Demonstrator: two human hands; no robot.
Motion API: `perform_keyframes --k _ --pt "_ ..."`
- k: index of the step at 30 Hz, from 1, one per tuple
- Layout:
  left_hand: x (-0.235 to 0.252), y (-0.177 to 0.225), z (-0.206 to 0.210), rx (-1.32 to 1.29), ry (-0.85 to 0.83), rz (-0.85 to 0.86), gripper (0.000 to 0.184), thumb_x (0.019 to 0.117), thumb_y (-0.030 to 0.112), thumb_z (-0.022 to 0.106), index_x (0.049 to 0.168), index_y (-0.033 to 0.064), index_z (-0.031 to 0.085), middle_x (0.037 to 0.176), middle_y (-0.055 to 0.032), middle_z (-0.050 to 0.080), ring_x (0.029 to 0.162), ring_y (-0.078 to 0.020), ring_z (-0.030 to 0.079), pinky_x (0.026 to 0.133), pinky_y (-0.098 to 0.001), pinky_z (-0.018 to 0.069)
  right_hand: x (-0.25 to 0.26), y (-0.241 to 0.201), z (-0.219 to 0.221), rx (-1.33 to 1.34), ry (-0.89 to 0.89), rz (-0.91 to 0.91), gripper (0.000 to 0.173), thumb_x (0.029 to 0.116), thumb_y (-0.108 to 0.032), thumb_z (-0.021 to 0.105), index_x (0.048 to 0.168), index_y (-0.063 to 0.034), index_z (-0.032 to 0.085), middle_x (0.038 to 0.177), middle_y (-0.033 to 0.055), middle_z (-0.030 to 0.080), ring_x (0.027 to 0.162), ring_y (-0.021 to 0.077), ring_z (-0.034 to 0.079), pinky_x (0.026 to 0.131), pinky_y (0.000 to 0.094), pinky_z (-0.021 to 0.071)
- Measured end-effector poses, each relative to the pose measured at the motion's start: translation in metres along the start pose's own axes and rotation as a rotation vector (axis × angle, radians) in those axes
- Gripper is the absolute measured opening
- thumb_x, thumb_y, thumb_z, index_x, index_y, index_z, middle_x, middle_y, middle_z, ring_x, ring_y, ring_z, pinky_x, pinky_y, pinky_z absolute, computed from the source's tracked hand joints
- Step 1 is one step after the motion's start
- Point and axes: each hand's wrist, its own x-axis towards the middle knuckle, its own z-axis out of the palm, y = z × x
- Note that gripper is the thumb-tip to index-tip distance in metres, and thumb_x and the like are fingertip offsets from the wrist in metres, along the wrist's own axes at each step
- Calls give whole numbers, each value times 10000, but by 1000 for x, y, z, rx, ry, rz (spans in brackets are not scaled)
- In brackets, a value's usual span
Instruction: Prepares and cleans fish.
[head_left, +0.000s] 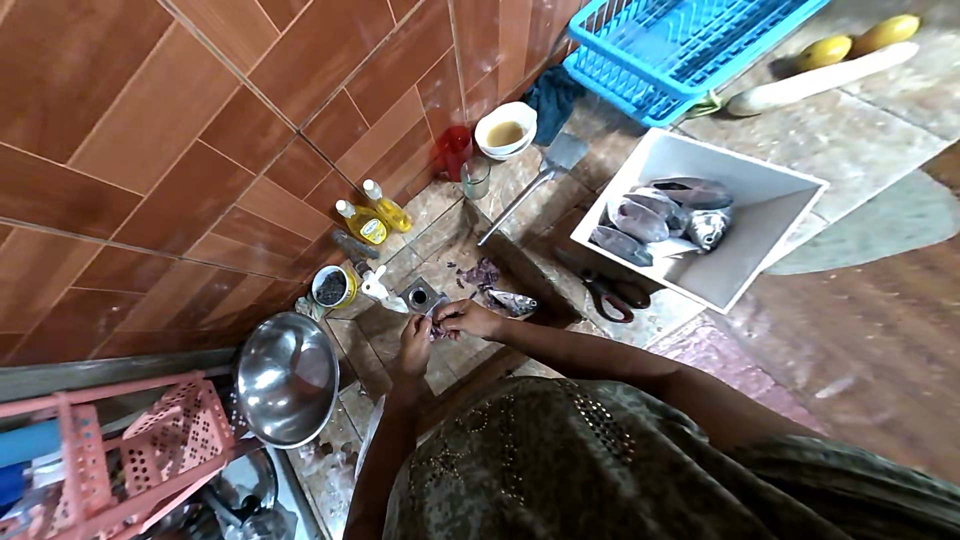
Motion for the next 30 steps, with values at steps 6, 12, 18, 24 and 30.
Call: perform_keyframes --k 6,12,18,24,30 --pt "0 2 2 -135 -2 -71 339 1109 199 410 1240 -59 587 1070 -182 665 943 -214 684 843 -405 598 -3 -3 -1 -21 -4 -19 138 973 -65 610 1048 -3 707 855 14 687 662 56 621 644 240 552" --pt "6 -1 -3 -270 43 -101 349 1112 229 405 1224 -45 591 1005 -143 660 878 -190 660 793 -375 578 -9 -3 4 -107 -134 -88 163 983 -59 588 1057 28 705 864 38 685 678 52 607 666 243 543" --pt "8 -6 -19 -471 -5 -80 399 1129 188 305 1369 -88 465 1194 -252 670 1016 -306 710 889 -424 596 -15 10 -5 -405 -320 32 201 1000 -85 617 1150 33 680 962 157 702 759 208 681 755 400 589" --pt "9 -11 -23 -532 -10 -64 323 1108 113 371 1340 -85 475 1167 -239 653 1001 -295 701 873 -423 604 -6 6 -27 -1014 -234 175 323 1021 -128 536 1292 -2 660 1277 279 644 1240 467 583 1049 654 419" --pt "8 -6 -13 -329 9 -64 336 1089 154 473 1316 -85 537 1112 -189 670 943 -211 692 850 -373 597 19 -19 -9 -508 39 -50 358 990 -199 672 1273 19 644 1179 188 680 1024 264 680 956 432 544"
